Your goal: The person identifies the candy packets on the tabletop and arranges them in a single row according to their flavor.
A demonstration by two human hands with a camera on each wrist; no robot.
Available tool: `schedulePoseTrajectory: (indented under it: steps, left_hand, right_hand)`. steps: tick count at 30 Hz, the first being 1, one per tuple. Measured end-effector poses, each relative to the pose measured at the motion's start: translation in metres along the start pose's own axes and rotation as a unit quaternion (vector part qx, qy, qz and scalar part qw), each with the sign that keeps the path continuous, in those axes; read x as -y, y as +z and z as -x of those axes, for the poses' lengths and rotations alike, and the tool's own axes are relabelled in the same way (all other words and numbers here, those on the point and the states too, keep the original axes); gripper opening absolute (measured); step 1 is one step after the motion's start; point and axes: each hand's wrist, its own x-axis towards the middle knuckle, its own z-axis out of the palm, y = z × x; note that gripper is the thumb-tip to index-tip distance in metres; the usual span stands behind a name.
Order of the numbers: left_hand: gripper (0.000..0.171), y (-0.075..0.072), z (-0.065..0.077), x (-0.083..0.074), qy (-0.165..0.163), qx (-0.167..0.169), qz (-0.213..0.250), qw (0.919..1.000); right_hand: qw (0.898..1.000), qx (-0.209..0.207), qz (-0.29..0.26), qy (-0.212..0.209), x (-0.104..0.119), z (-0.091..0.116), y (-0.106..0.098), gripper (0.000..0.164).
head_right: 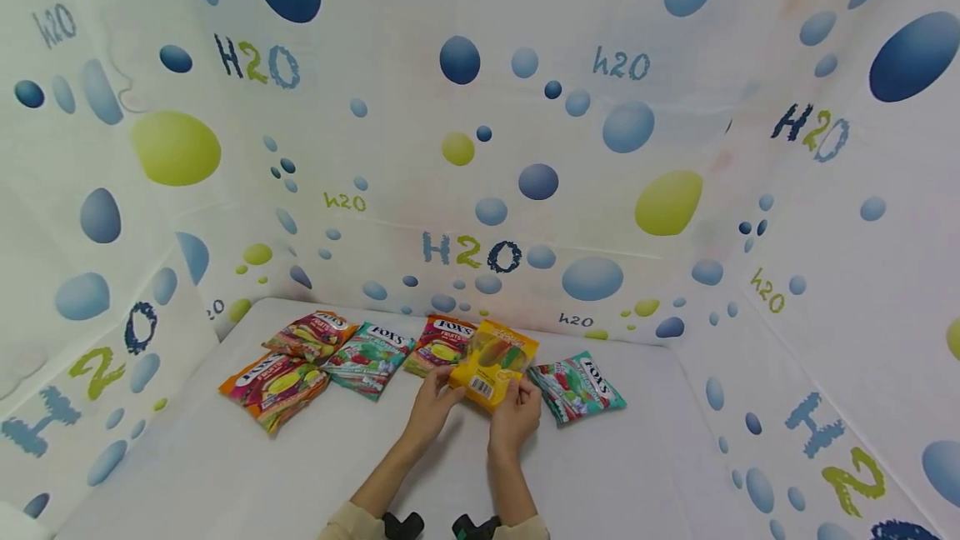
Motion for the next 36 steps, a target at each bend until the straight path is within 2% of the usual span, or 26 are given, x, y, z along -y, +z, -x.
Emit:
schedulePoseTrajectory:
  steps: [7,12,19,33,36]
  left_hand:
    - [0.048,-0.002,0.005,-0.007,0.009,-0.003,0.030,0.9995]
    - [0.046,-0.006,0.010,-0.011,-0.001,0.000,0.022,0.9998]
    - [0.047,-0.012,0.016,-0.017,-0.006,-0.010,0.013,0.9998]
    - [0.054,-0.026,0.030,-0.026,0.009,-0.040,0.039,0.9984]
    - [0.053,-0.028,0.032,-0.027,0.015,-0.046,0.057,0.9972]
  right_hand:
    - [1.000,-0.014,-0.011,-0.023,0.005,0.006,0.001,0.024]
    - [0.999,-0.019,-0.014,-0.027,0.009,0.011,0.001,0.023]
    - [0.999,-0.005,-0.043,-0.027,0.017,0.018,0.002,0.022]
    - [0.998,0.014,-0.066,-0.014,0.026,0.035,0.012,0.020]
    - [0.997,0.020,-0.074,-0.018,0.029,0.039,0.014,0.020]
